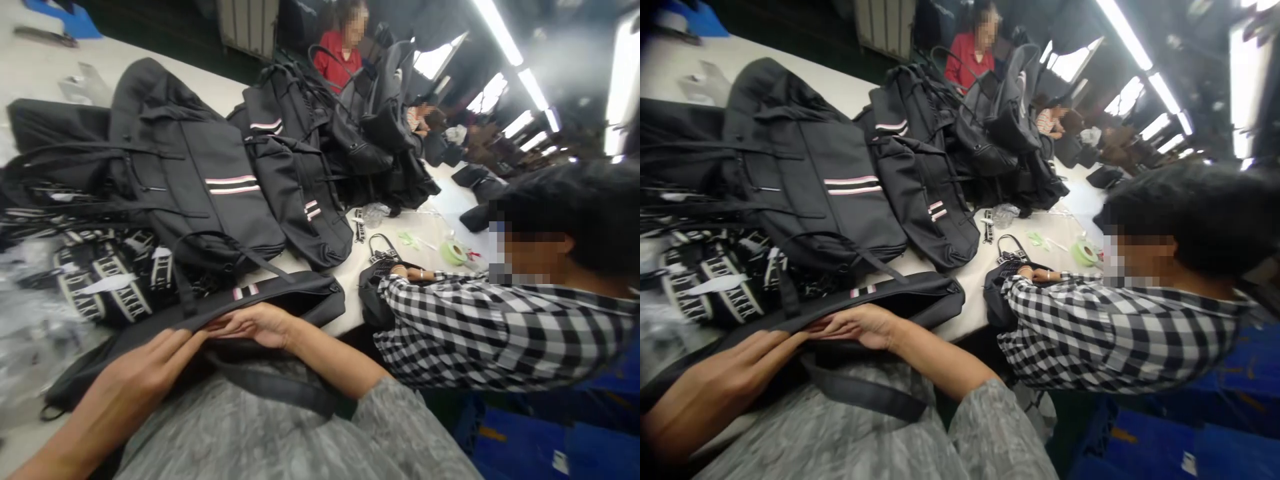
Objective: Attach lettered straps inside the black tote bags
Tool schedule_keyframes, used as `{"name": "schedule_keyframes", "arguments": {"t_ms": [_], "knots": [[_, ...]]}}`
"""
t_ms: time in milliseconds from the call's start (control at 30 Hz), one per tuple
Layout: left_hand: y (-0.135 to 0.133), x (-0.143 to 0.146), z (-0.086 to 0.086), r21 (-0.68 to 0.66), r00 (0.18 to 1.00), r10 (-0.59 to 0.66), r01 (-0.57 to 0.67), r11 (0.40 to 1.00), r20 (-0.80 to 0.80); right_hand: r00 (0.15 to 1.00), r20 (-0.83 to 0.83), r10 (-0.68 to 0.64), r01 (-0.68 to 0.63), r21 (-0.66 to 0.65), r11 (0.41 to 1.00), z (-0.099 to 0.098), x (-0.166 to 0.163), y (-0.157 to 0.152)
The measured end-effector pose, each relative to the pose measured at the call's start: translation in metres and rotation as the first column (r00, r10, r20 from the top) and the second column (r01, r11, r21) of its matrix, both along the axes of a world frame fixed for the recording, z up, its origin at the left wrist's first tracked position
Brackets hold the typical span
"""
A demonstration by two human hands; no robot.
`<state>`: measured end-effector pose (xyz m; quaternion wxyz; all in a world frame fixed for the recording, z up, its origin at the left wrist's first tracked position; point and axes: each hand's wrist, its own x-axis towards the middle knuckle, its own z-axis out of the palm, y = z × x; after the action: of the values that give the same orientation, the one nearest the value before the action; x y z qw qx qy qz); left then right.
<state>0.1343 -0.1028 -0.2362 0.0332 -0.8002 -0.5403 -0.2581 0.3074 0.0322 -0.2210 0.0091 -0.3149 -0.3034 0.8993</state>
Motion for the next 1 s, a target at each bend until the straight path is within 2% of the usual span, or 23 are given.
{"name": "schedule_keyframes", "arguments": {"t_ms": [67,167,233,333,500,600,667,733,800,900,1000], "knots": [[0.001,-0.002,0.007,0.043,0.99,-0.051,0.057,0.997,-0.129,1.0,-0.018,-0.016,0.016,0.002,1.0,0.007,0.003,-0.002],[0.002,-0.005,0.009,0.117,0.978,-0.122,0.142,0.983,-0.169,0.999,-0.039,-0.013,0.013,-0.006,1.0,0.013,0.006,-0.003],[0.002,-0.008,0.009,0.112,0.983,-0.163,0.173,0.979,-0.089,1.0,-0.019,-0.019,0.018,-0.023,1.0,0.011,0.007,-0.002],[-0.002,-0.007,0.013,0.034,0.989,-0.114,0.111,0.993,0.097,0.996,0.044,-0.076,0.078,-0.051,0.996,0.006,0.008,-0.004],[-0.027,-0.013,0.021,-0.019,0.978,-0.125,0.13,0.991,0.169,0.99,0.066,-0.125,0.126,-0.016,0.992,0.002,0.017,-0.008],[-0.053,-0.032,0.009,-0.033,0.96,-0.011,0.02,0.999,0.279,0.982,0.149,-0.114,0.098,0.112,0.989,0.005,0.024,-0.003],[-0.073,-0.047,-0.004,-0.045,0.951,0.099,-0.09,0.995,0.293,0.968,0.212,-0.132,0.09,0.196,0.976,0.008,0.026,0.003],[-0.091,-0.059,-0.018,-0.057,0.928,0.226,-0.219,0.974,0.296,0.956,0.255,-0.143,0.084,0.228,0.97,0.012,0.023,0.007],[-0.103,-0.066,-0.029,-0.098,0.869,0.358,-0.346,0.933,0.341,0.95,0.283,-0.131,0.073,0.209,0.975,0.017,0.016,0.011],[-0.105,-0.069,-0.039,-0.205,0.747,0.496,-0.454,0.867,0.443,0.956,0.271,-0.112,0.062,0.187,0.98,0.024,0.008,0.018],[-0.095,-0.078,-0.037,-0.3,0.686,0.524,-0.43,0.852,0.504,0.977,0.146,-0.155,0.102,0.317,0.943,0.033,0.01,0.03]]}}
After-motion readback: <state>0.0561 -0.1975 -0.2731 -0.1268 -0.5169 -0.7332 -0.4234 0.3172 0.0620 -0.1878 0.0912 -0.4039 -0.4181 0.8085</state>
